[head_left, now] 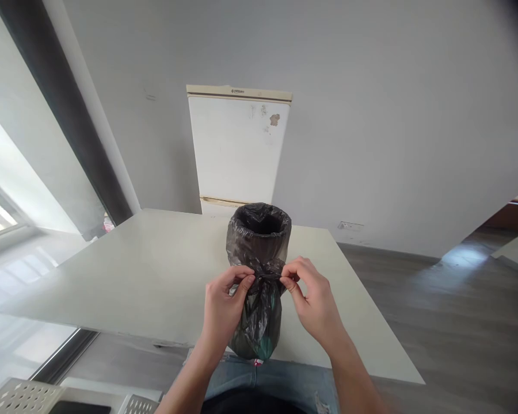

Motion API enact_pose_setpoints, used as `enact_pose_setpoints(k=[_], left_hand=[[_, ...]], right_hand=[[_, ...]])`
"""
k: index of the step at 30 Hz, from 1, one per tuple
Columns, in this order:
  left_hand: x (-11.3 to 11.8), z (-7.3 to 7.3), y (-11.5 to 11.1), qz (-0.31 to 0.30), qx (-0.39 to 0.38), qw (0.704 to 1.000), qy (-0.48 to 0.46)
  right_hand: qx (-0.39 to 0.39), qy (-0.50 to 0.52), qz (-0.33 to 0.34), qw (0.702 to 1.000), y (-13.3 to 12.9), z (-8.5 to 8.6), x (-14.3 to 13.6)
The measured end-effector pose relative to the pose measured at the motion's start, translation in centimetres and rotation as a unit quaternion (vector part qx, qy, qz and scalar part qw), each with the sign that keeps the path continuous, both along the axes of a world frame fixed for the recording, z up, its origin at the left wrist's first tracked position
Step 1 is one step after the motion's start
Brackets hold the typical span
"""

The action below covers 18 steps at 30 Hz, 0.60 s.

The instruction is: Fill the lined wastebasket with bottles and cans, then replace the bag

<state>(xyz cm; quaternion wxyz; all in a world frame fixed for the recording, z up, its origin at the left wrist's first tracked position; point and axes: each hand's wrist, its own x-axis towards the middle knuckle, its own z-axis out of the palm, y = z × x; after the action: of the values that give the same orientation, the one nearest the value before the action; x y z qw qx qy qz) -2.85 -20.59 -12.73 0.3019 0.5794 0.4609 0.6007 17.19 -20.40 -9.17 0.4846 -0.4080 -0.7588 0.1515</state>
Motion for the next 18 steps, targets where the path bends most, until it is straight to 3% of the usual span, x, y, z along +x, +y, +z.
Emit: enact_pose_setpoints(k=[4, 11, 15, 18], left_hand=[[-1.0, 0.4, 0.2, 0.003, 0.012, 0.999, 0.042], [-1.6, 0.0, 0.7, 0.036, 0.006, 0.999, 0.0], [-2.1, 0.0, 1.1, 0.009, 0.012, 0.989, -0.147], [-2.7, 0.0, 1.6, -0.057, -0.007, 0.955, -0.291]], right_hand=[[-0.061, 0.049, 0.003, 0.997, 0.2, -0.3, 0.8], [-0.156, 0.114, 0.041, 0.98, 1.0, -0.6, 1.4], [-0.139, 0.058, 0.058, 0.987, 1.3, -0.9, 1.3], [-0.11, 0.164, 0.061, 0.978, 1.9, -1.8, 1.0]])
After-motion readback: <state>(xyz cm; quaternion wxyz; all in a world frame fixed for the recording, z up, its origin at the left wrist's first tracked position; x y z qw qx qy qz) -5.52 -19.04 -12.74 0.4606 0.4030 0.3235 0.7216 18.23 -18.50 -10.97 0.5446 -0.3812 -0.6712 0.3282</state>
